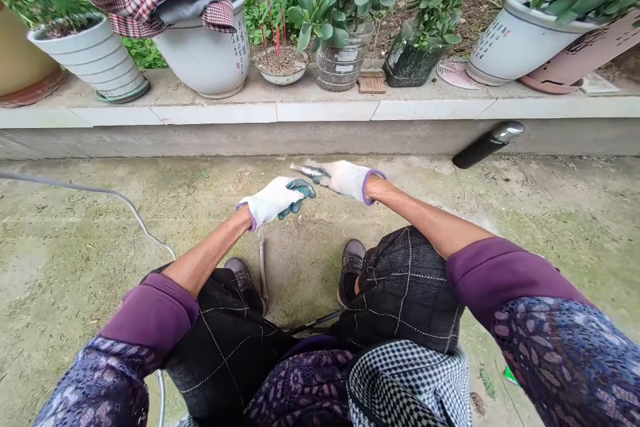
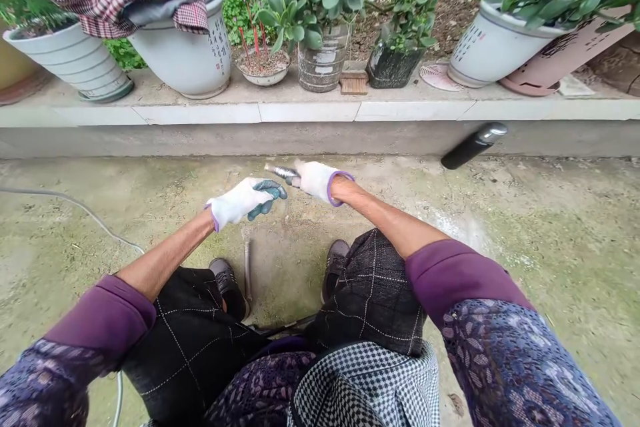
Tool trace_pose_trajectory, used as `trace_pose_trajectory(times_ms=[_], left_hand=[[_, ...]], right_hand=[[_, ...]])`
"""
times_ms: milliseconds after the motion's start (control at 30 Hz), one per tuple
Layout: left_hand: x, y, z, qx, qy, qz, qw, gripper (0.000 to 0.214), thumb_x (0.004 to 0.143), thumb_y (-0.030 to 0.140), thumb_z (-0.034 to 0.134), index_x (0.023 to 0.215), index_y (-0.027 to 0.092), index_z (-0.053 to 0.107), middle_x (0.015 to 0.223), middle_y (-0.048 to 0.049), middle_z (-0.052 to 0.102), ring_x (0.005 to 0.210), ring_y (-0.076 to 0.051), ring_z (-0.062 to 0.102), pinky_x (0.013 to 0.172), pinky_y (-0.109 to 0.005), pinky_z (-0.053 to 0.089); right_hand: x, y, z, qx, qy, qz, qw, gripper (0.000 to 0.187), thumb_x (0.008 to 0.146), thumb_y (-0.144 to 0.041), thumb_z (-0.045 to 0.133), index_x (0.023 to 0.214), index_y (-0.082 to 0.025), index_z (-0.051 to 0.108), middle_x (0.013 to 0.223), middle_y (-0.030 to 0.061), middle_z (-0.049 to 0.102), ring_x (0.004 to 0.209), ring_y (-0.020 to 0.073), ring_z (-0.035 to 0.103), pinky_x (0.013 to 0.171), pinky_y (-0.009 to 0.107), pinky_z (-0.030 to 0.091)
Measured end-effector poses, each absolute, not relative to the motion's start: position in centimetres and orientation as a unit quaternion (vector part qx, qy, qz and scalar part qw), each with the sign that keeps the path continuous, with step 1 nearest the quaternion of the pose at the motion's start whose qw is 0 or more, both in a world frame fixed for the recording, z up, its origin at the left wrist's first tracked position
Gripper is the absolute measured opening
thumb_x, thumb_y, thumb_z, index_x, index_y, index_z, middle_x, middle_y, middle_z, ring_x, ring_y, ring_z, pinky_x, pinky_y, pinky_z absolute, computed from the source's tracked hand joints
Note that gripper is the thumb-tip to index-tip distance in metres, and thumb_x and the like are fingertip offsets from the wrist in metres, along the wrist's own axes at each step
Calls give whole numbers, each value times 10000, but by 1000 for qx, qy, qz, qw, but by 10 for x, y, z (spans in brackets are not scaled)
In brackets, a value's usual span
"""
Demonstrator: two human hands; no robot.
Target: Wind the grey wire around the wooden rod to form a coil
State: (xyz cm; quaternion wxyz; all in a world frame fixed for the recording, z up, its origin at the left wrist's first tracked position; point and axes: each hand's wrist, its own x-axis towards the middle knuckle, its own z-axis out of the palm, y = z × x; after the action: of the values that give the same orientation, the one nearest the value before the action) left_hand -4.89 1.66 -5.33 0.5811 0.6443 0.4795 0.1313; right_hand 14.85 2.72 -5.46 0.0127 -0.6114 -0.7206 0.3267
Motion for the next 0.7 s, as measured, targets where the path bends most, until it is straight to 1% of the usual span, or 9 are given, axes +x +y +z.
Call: trace_pose_trajectory(times_ms=[133,233,300,400,433,500,567,633,700], left_hand=[[-49,24,-54,608,456,158,631,242,845,216,554,990,136,731,567,19,587,354,-69,411,355,-197,335],[-50,32,-56,598,456,172,637,216,837,207,555,943,133,728,518,38,525,349,-71,394,348,-195,327],[-52,36,-56,604,470,184,617,176,820,195,568,877,137,724,476,54,468,337,-64,351,337,-189,292],[-57,40,-51,646,473,169,575,122,769,169,611,786,136,727,485,40,496,351,-54,355,340,-184,265],[-59,40,-49,663,470,152,563,117,746,157,625,774,137,737,496,32,518,357,-54,366,341,-185,263],[-62,39,-47,682,474,108,546,140,699,129,650,778,142,765,507,21,553,359,-60,385,340,-191,254],[-62,35,-47,676,499,76,537,151,666,97,670,761,142,778,495,9,562,350,-69,399,337,-198,240],[-58,31,-49,662,512,76,542,137,663,70,686,745,135,774,500,-6,574,354,-75,421,346,-200,246],[-54,28,-50,653,507,100,554,130,702,69,689,783,124,774,522,-14,587,365,-68,421,362,-197,266]], right_hand=[[165,25,-39,-604,-605,484,187,237,990,-392,513,1015,-171,594,581,-60,462,398,78,369,365,201,342],[169,13,-27,-529,-559,589,248,259,977,-417,510,1015,-173,586,561,-75,428,373,70,316,323,188,311],[168,6,-23,-476,-561,641,217,287,946,-452,549,992,-172,589,552,-75,435,364,69,310,308,186,301],[162,-2,-24,-431,-599,670,81,308,900,-461,608,993,-168,615,577,-59,486,379,75,366,321,191,328],[159,-4,-27,-434,-628,646,23,298,901,-452,609,996,-170,627,593,-52,503,393,77,390,337,191,340],[153,-5,-37,-457,-697,547,-77,247,919,-416,592,969,-180,647,615,-39,524,425,81,423,381,196,346],[146,-2,-49,-486,-748,431,-138,167,912,-323,610,869,-166,648,615,-11,536,471,95,449,434,218,333],[142,5,-60,-519,-771,337,-152,120,878,-238,647,797,-150,638,637,34,566,548,130,502,501,251,341],[143,15,-65,-552,-775,278,-132,108,882,-249,654,853,-145,650,734,83,625,658,176,570,576,274,372]])
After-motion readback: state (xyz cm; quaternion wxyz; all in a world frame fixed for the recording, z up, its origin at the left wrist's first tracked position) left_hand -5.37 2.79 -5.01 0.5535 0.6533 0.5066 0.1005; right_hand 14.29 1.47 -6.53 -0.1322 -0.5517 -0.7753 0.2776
